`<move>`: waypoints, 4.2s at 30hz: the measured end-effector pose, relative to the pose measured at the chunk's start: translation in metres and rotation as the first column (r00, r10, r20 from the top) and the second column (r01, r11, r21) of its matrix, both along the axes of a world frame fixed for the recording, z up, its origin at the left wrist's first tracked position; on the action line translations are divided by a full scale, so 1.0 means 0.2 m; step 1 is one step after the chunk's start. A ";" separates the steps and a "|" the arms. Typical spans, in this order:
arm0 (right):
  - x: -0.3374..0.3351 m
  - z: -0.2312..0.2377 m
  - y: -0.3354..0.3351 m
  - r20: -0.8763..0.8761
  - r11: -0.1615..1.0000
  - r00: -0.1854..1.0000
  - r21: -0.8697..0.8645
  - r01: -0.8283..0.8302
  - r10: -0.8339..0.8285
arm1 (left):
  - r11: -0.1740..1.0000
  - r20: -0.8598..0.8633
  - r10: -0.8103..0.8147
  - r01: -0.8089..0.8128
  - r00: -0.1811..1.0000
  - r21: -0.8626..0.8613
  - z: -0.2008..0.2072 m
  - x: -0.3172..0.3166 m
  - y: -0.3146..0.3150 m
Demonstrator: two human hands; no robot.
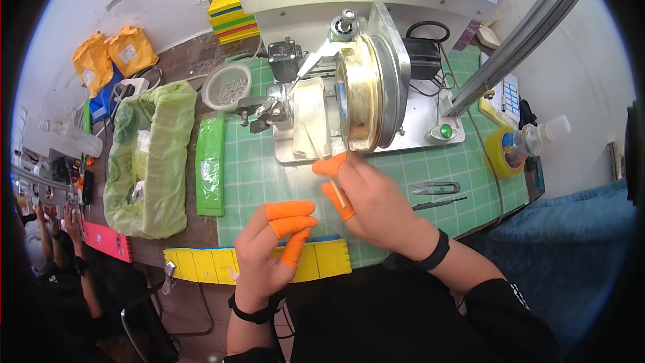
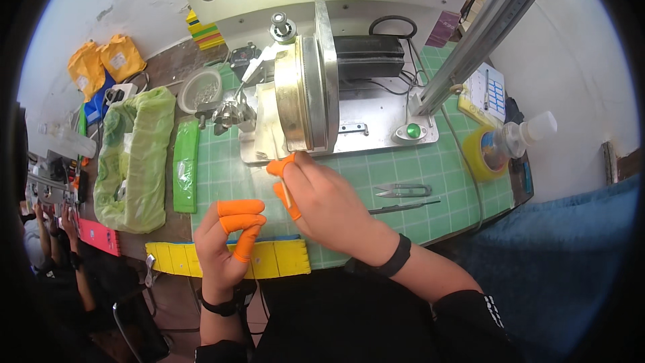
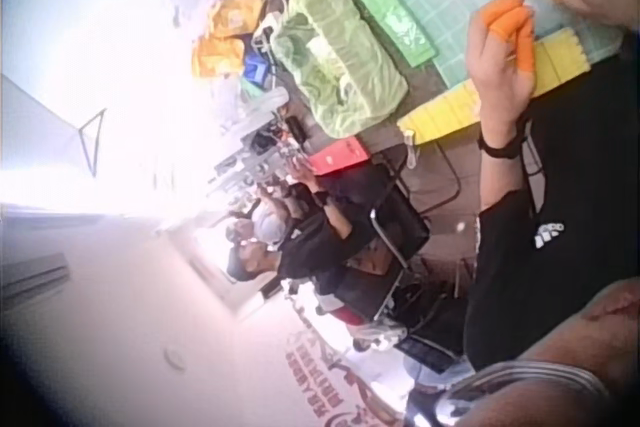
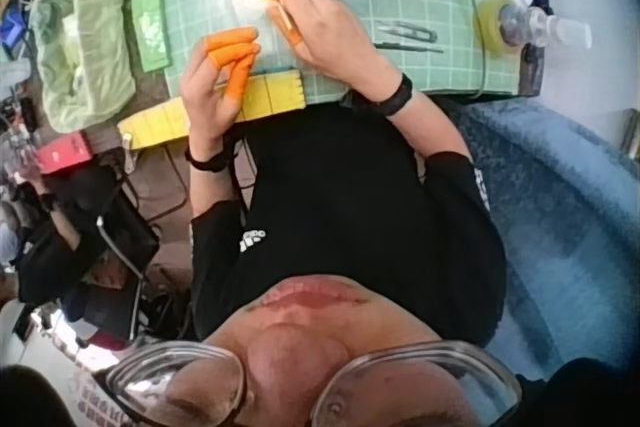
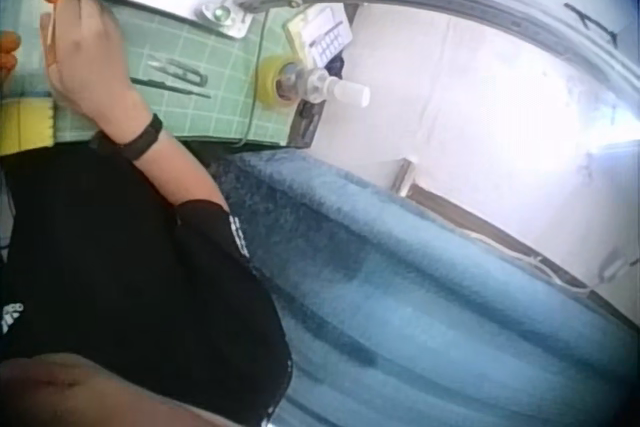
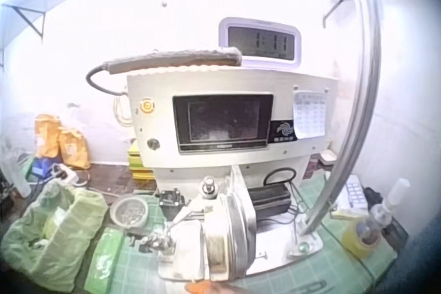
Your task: Applying glue and assembling small electronic or mechanical components using a precision machine.
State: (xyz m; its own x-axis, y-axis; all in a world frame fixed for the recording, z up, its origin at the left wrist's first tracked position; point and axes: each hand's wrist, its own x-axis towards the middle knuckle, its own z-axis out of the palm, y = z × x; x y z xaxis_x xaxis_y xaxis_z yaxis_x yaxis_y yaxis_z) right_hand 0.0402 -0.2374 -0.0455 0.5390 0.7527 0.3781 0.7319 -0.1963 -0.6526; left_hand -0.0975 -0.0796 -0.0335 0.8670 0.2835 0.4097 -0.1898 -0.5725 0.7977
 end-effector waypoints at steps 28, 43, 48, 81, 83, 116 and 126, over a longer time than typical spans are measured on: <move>0.01 0.20 -0.14 0.171 0.990 0.984 0.121 -0.072 0.051 | 0.994 0.039 -0.019 0.015 0.999 0.108 -0.06 0.02 0.03; -0.09 0.06 -0.09 -0.014 0.967 1.000 -0.255 -0.003 -0.001 | 0.986 0.077 -0.039 0.026 0.996 0.167 -0.09 0.03 0.04; -0.06 0.07 -0.09 -0.200 0.962 0.980 -0.266 -0.057 0.003 | 0.993 0.101 -0.020 0.008 0.995 0.118 -0.10 0.01 0.07; 0.28 -0.24 -1.04 -0.019 0.856 0.857 0.042 0.515 -0.515 | 0.987 0.262 0.032 0.010 0.965 -0.159 0.21 0.43 0.64; 0.27 -0.21 -1.01 -0.073 0.847 0.846 0.032 0.531 -0.528 | 0.998 0.211 0.049 -0.038 0.976 -0.059 0.15 0.45 0.64; 0.39 -0.30 -1.09 -0.272 0.828 0.784 -0.125 0.547 -0.559 | 0.910 0.037 -0.128 0.132 0.991 -0.393 0.05 0.43 0.66; 0.33 -0.28 -0.96 -0.243 0.837 0.810 -0.012 0.547 -0.533 | 0.836 0.052 -0.160 0.163 0.986 -0.523 0.02 0.43 0.69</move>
State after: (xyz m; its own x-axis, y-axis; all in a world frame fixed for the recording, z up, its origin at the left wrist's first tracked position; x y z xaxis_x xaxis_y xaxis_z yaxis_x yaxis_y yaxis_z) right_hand 0.1056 -0.4285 -0.1007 0.9279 0.2965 0.2262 0.3486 -0.4742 -0.8085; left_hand -0.0120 0.0589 -0.0291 0.9174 0.3132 0.2453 -0.2485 -0.0304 0.9681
